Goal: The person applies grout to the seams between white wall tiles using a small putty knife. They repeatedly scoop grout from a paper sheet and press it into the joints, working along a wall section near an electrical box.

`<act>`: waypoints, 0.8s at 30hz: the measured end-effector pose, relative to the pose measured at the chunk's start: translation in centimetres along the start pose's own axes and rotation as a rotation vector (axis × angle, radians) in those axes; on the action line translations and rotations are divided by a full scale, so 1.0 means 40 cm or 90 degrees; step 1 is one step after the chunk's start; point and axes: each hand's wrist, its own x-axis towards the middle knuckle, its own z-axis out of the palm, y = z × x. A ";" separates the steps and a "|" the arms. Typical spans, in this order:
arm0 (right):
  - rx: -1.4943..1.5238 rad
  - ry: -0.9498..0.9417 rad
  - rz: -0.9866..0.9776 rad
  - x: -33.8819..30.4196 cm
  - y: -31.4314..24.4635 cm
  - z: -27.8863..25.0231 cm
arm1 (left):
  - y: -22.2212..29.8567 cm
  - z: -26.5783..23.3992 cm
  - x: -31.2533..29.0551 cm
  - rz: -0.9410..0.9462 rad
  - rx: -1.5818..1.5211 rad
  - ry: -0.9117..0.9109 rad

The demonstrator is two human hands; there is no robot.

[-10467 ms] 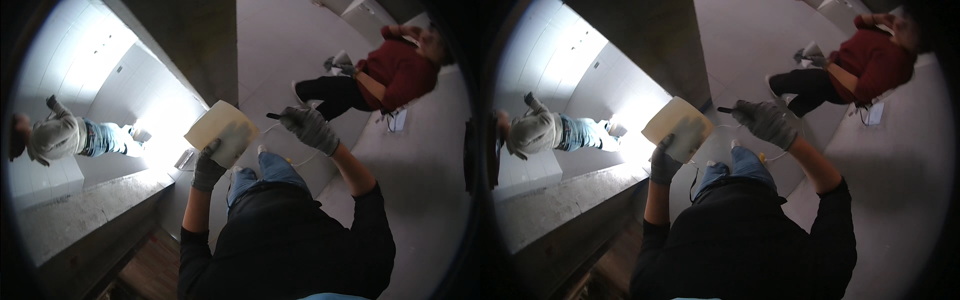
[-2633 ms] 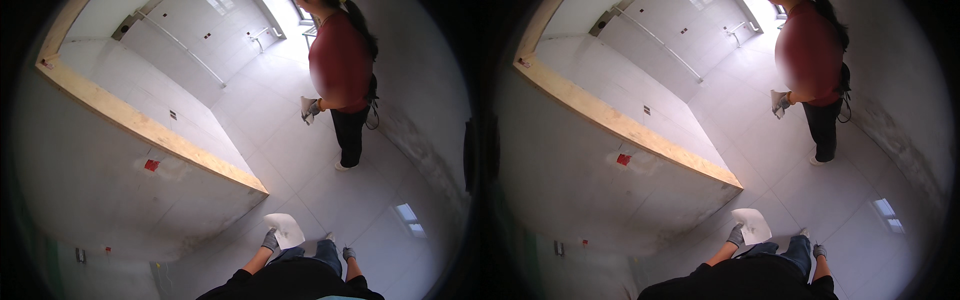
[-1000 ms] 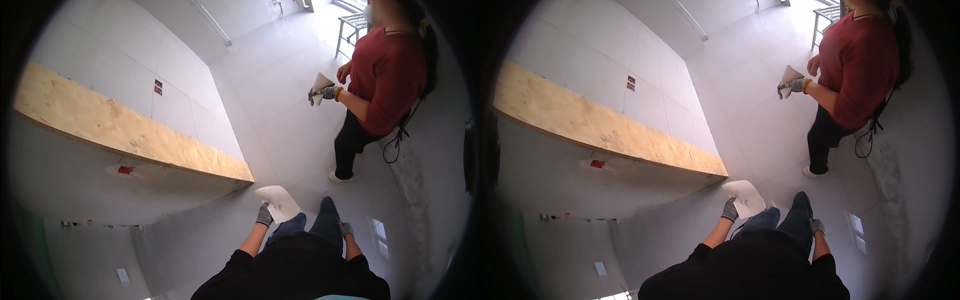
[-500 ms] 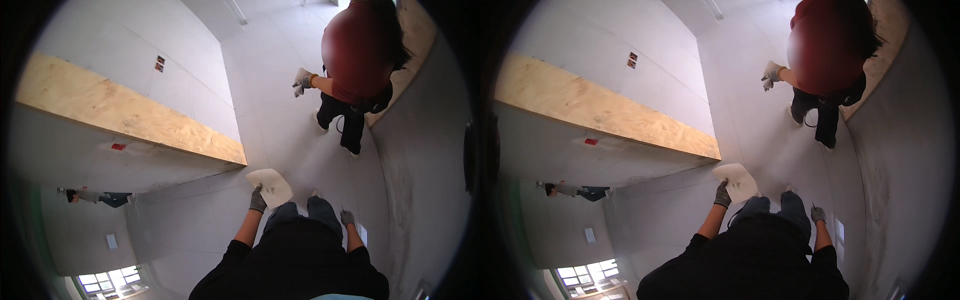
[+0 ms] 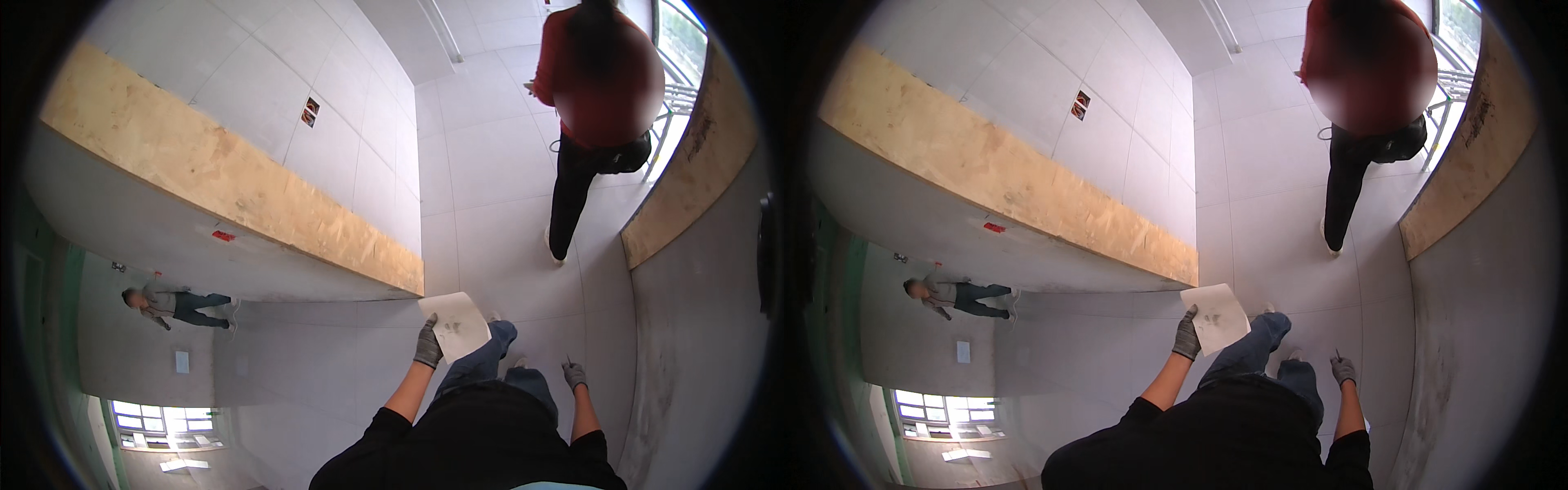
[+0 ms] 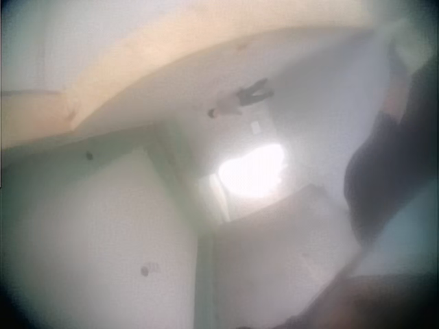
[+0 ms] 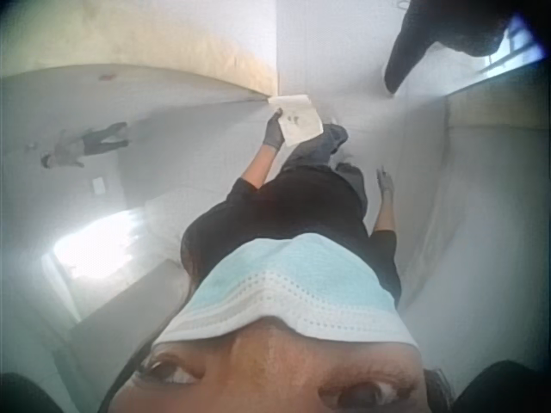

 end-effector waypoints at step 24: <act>0.302 -0.326 -0.345 0.745 -1.952 -0.239 | 0.683 0.487 0.638 0.183 -0.107 0.081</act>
